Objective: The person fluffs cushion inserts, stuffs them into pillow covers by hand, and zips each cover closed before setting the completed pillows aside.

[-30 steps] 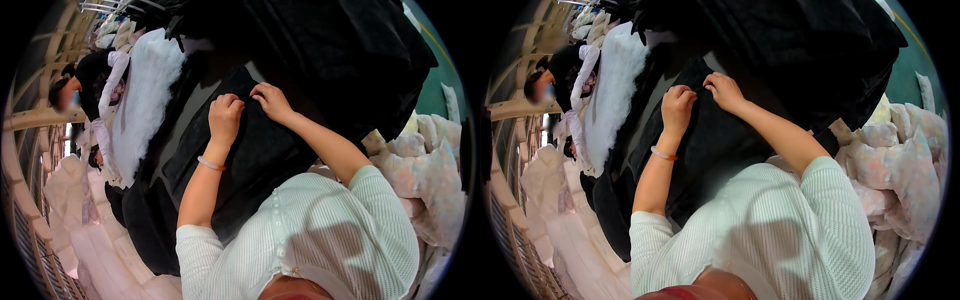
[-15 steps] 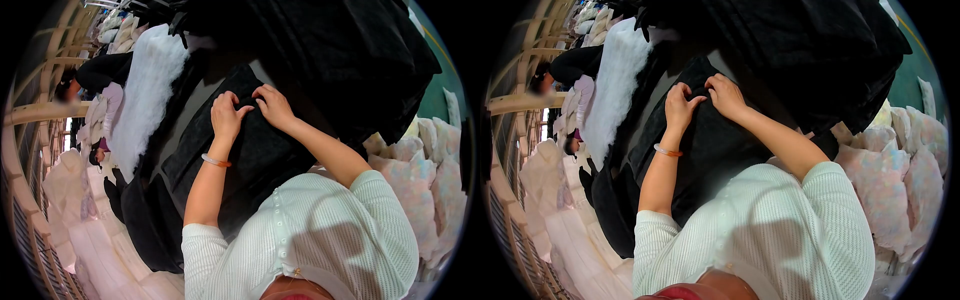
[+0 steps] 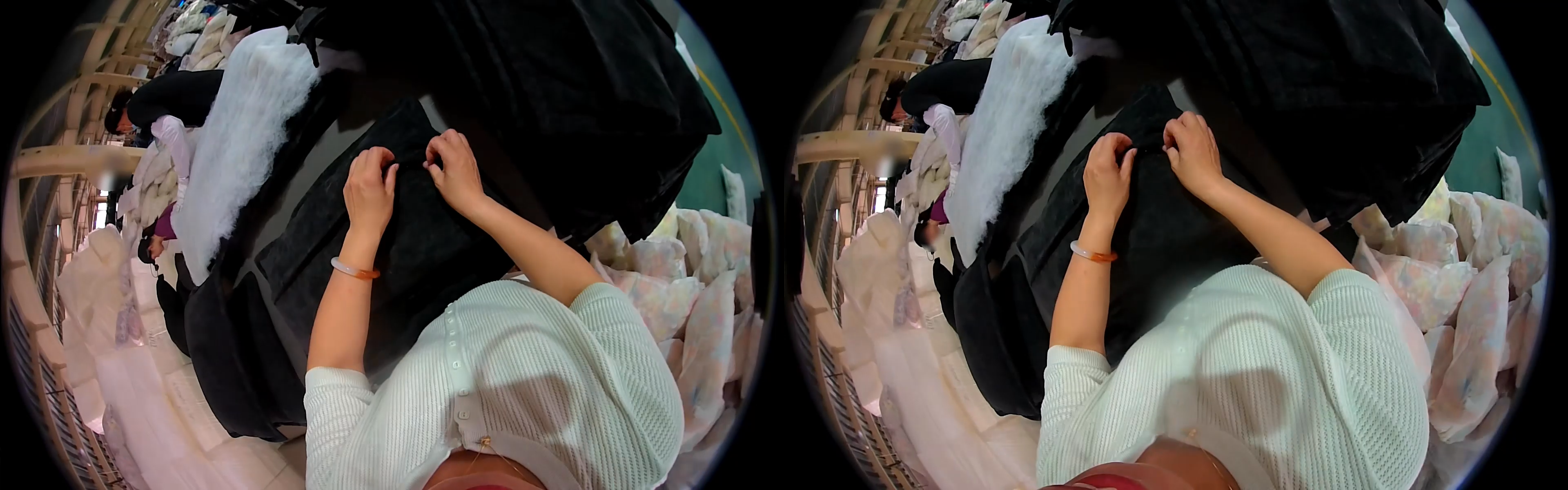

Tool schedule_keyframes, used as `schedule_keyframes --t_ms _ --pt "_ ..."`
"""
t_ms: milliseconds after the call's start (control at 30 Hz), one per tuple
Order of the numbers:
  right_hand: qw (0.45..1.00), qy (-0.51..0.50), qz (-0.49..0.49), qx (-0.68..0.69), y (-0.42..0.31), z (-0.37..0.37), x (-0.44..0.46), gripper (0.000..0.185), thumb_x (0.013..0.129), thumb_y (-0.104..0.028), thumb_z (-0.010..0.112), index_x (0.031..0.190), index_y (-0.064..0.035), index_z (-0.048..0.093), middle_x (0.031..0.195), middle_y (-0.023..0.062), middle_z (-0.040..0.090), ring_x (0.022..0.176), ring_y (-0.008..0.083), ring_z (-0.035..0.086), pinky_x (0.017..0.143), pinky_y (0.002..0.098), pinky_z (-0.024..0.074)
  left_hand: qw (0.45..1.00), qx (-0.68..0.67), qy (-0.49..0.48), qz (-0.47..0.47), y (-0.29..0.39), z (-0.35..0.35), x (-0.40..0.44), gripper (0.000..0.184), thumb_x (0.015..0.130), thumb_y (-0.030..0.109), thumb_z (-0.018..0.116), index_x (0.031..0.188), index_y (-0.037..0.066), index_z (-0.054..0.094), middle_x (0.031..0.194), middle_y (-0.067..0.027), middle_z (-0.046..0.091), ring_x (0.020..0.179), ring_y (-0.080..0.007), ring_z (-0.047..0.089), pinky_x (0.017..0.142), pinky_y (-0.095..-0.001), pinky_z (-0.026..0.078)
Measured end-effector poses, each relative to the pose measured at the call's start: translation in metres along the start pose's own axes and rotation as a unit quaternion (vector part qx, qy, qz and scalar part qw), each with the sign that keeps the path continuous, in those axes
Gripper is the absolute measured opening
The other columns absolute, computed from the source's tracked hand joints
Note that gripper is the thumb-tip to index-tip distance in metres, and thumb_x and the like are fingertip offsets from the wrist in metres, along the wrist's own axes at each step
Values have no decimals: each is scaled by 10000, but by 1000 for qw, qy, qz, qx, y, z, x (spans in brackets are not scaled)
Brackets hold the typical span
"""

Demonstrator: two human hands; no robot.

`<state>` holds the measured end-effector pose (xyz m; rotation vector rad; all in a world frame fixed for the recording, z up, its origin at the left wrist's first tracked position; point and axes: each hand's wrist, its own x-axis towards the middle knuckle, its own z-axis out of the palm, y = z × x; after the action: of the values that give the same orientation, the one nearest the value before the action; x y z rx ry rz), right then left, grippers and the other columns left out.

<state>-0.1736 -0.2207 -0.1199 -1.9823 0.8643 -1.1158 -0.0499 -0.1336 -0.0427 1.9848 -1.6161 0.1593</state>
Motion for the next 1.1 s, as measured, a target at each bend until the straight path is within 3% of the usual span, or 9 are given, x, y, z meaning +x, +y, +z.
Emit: schedule_keyframes --t_ms 100,300,600,800,933,1033,1100 --pt "998 8 -23 58 1 2 -3 102 731 -3 679 807 -61 643 888 71 561 938 290 555 819 396 461 998 16 -3 57 -3 2 2 76 787 5 653 843 51 629 893 -79 598 844 -279 611 694 -376 498" --pt "999 -28 -40 8 0 -4 -6 105 755 -76 721 859 -59 719 880 70 586 908 275 576 803 385 467 985 71 -27 155 -10 -3 1 182 728 -70 625 828 70 686 978 -71 626 855 -256 636 726 -335 527" --pt "993 -26 -72 -85 4 -3 -8 159 764 -132 742 913 -82 720 904 53 573 918 242 562 770 375 441 950 82 -134 272 -19 -9 17 225 740 16 653 938 96 721 970 -54 612 906 -224 624 717 -324 532" --pt "974 -130 -120 -140 5 -23 7 172 786 -171 715 932 -91 672 905 48 569 944 232 554 766 368 423 925 126 -265 242 -17 -5 37 171 805 92 634 938 117 737 878 -53 569 834 -233 636 679 -350 524" --pt "960 -190 -146 -145 14 -23 22 166 799 -160 696 937 -91 636 924 62 567 931 255 560 767 390 432 914 143 -288 247 -16 -3 44 152 818 100 639 929 122 742 888 -60 575 806 -255 643 675 -363 522" --pt "961 -220 -137 -97 17 -25 26 138 814 -124 676 918 -78 598 927 90 562 915 294 562 766 417 444 911 149 -308 232 -15 -4 47 136 818 111 646 916 116 739 881 -69 574 799 -266 644 673 -373 520" --pt "975 -180 -127 43 19 -23 18 136 821 -100 668 899 -58 565 900 113 552 883 320 558 770 423 455 919 129 -307 213 -18 -2 46 115 801 112 672 896 110 737 878 -77 584 796 -273 642 673 -383 514"
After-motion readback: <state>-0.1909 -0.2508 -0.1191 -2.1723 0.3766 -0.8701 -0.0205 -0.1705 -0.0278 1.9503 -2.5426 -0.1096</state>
